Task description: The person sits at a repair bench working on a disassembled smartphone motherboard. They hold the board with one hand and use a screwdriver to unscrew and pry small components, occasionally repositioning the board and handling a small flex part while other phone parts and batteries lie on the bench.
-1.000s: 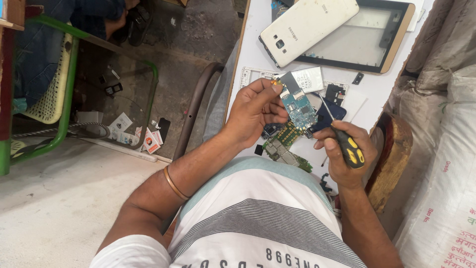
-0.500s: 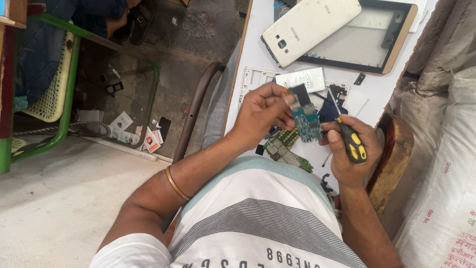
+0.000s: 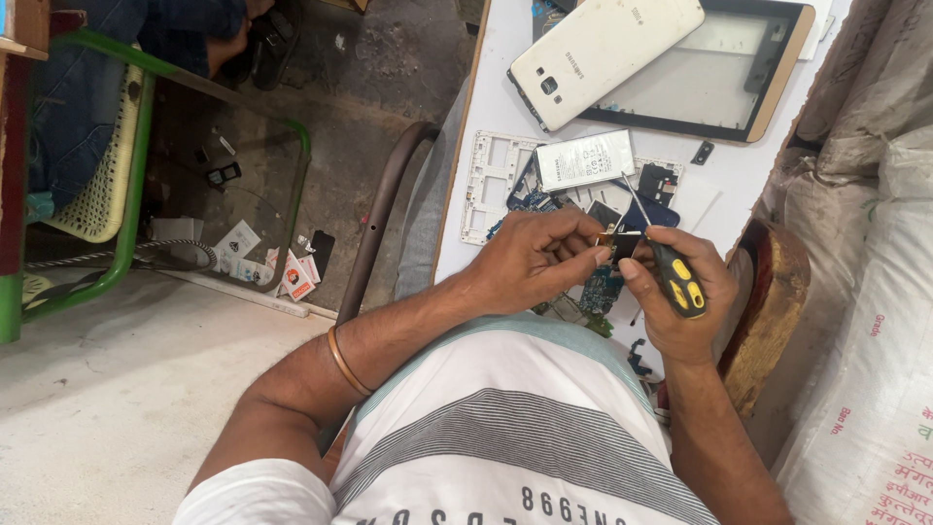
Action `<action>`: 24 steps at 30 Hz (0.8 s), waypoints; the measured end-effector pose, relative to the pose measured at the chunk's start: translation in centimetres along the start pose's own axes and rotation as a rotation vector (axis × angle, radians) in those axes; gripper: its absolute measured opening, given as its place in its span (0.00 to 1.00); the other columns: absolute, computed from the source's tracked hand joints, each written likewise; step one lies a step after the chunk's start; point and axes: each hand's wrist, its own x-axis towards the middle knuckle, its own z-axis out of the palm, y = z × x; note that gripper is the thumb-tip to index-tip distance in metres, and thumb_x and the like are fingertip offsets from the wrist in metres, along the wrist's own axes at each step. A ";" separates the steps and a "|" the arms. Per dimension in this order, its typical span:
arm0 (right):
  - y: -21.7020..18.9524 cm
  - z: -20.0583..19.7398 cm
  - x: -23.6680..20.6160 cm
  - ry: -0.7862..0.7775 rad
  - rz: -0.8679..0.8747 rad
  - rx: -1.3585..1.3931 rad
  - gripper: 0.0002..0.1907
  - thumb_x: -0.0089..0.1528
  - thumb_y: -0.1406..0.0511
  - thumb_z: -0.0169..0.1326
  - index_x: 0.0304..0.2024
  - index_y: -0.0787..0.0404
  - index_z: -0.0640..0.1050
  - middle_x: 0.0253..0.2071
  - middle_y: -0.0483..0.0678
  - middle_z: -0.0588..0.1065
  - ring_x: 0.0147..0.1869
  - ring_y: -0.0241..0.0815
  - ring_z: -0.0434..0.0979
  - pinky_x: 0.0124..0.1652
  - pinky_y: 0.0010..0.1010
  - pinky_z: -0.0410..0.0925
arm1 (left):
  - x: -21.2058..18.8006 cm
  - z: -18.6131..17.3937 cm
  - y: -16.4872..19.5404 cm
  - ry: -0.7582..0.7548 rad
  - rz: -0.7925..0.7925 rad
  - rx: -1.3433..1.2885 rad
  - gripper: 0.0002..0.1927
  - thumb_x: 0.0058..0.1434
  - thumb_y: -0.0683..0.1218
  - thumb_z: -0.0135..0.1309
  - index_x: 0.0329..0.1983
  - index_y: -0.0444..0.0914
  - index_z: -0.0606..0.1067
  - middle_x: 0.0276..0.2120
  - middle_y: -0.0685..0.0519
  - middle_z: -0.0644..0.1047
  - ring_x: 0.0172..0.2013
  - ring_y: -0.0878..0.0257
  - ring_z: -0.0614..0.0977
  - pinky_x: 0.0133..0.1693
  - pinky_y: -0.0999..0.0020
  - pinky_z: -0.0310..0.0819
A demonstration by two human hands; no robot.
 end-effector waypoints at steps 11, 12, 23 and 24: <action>0.0 0.1 0.1 0.042 0.023 0.010 0.20 0.64 0.71 0.66 0.57 0.65 0.75 0.44 0.50 0.80 0.42 0.30 0.81 0.41 0.16 0.76 | 0.1 0.1 -0.1 -0.024 -0.082 -0.115 0.14 0.68 0.45 0.58 0.53 0.33 0.77 0.31 0.53 0.82 0.30 0.72 0.83 0.32 0.78 0.81; 0.0 0.1 0.1 0.044 0.023 0.016 0.20 0.64 0.71 0.66 0.57 0.65 0.75 0.44 0.50 0.80 0.43 0.31 0.81 0.41 0.16 0.76 | 0.0 0.0 -0.2 -0.028 -0.093 -0.125 0.14 0.67 0.44 0.58 0.53 0.32 0.77 0.31 0.53 0.82 0.30 0.72 0.83 0.32 0.78 0.81; 0.2 0.1 0.0 0.061 0.032 0.047 0.19 0.64 0.72 0.66 0.56 0.65 0.75 0.45 0.50 0.79 0.45 0.31 0.82 0.43 0.17 0.76 | -0.1 0.3 -0.8 -0.015 -0.122 -0.252 0.13 0.68 0.42 0.58 0.52 0.30 0.77 0.32 0.51 0.81 0.31 0.71 0.82 0.32 0.77 0.81; 0.3 0.1 0.0 0.061 0.032 0.042 0.20 0.64 0.72 0.66 0.56 0.65 0.75 0.45 0.50 0.79 0.44 0.31 0.82 0.42 0.17 0.76 | -0.1 0.2 -0.9 -0.015 -0.121 -0.256 0.13 0.68 0.42 0.58 0.52 0.30 0.77 0.32 0.51 0.81 0.31 0.71 0.82 0.32 0.77 0.80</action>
